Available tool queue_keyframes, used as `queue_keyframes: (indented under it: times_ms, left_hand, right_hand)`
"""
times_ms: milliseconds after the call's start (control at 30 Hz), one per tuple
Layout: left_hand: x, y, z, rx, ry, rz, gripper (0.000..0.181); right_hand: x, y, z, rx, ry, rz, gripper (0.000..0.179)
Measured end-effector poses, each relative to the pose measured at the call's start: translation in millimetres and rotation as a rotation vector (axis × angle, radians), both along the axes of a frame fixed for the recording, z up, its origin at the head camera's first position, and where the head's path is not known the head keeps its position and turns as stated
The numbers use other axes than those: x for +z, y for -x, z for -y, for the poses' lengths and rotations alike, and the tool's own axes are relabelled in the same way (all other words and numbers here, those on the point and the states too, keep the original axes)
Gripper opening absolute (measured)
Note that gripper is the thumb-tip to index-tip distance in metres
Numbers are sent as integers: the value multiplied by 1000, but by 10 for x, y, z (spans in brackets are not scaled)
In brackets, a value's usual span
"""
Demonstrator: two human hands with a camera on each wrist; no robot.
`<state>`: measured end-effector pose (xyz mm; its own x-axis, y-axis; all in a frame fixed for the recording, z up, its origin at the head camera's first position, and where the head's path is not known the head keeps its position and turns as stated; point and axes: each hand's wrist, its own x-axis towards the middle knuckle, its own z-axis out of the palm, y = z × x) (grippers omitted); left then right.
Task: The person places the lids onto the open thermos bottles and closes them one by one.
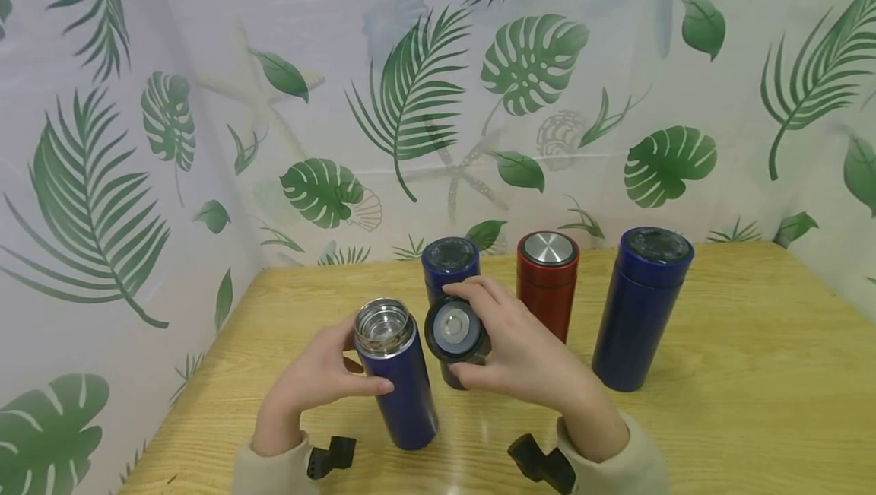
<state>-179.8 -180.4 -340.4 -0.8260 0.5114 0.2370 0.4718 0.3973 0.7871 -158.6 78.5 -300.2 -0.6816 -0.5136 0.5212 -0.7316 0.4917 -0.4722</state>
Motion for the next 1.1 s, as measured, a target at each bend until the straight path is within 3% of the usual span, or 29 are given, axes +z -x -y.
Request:
queue_keyframes:
  times_ms: [400,700,900,1100]
  left_hand:
    - [27,-71,-210,-171,-69,29,66]
    - [40,-103,-316,-246,-111,13,60]
    - [27,-97,-340,-268,-105,10,56]
    - [32,-101,-351,-289,-124,22,58]
  right_hand:
    - [-6,-50,-13,-109,-66,-50,71]
    - [46,-99,-61,-54,-70,-93,70]
    - [70,-118,-82,23,-16,-18,70]
    - [62,-93,-72,92,59,-63,73]
